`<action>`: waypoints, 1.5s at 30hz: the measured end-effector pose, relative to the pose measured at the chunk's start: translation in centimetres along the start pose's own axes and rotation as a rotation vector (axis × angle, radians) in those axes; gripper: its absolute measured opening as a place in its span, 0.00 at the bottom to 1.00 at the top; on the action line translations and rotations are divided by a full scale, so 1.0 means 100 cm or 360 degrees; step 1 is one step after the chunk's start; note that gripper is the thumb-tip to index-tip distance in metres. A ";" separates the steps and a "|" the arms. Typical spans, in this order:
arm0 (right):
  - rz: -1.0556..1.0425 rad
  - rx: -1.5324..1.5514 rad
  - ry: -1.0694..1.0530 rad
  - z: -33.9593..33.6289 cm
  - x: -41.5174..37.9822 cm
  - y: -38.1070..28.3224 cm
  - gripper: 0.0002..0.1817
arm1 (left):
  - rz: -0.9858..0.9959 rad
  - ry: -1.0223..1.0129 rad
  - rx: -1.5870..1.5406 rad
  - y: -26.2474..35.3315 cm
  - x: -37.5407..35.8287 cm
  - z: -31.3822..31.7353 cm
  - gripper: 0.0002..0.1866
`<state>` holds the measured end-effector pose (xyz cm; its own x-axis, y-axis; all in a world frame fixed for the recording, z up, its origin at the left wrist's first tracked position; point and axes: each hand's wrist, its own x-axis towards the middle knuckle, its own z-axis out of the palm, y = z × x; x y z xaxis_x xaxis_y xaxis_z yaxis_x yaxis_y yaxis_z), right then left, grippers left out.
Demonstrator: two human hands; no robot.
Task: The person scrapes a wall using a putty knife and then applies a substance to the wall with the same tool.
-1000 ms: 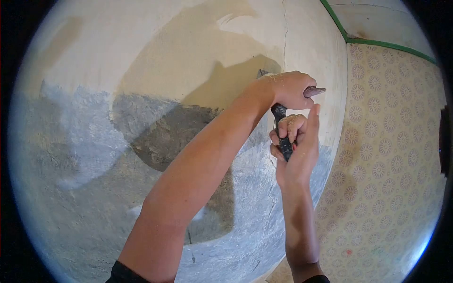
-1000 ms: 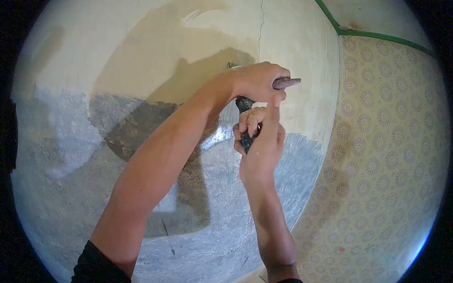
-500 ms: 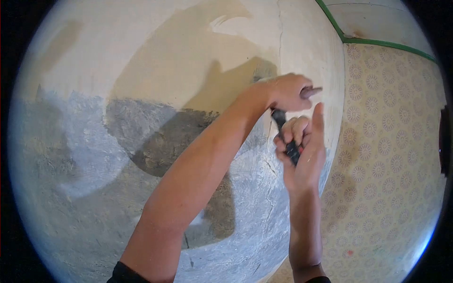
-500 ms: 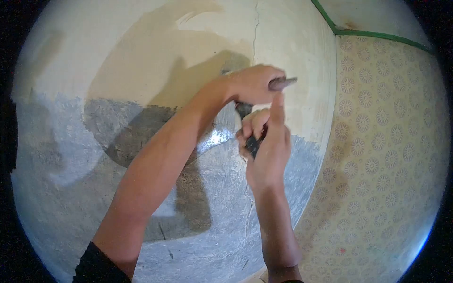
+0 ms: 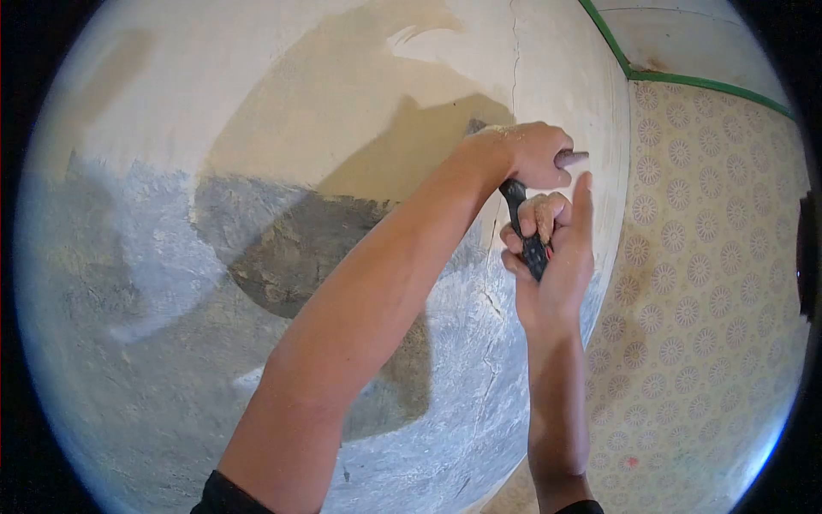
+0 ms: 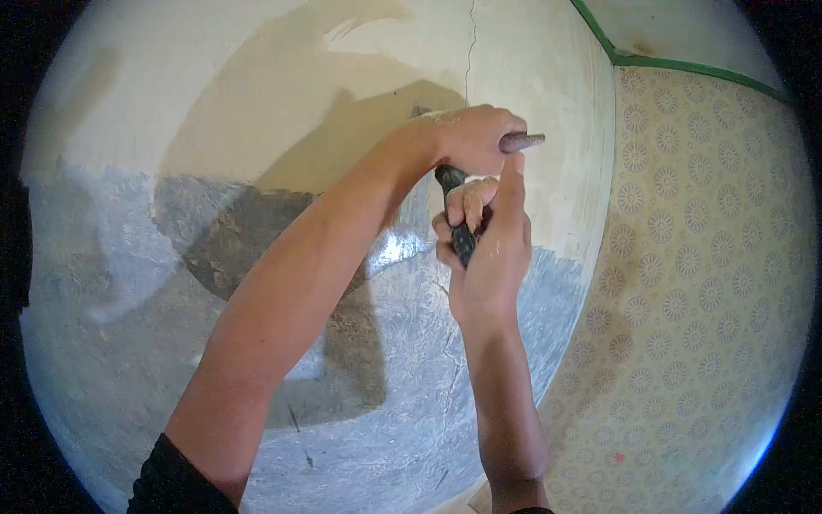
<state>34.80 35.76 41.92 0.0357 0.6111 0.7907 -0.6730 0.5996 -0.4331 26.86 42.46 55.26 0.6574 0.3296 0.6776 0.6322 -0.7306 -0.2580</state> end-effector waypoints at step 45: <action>0.0133 -0.0072 -0.0075 0.005 -0.002 0.000 0.32 | 0.0023 0.0037 0.0244 -0.004 0.000 -0.009 0.19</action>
<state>34.42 35.34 42.01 -0.0546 0.6359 0.7698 -0.6380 0.5708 -0.5168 26.21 42.16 55.97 0.6585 0.3042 0.6884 0.6789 -0.6347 -0.3690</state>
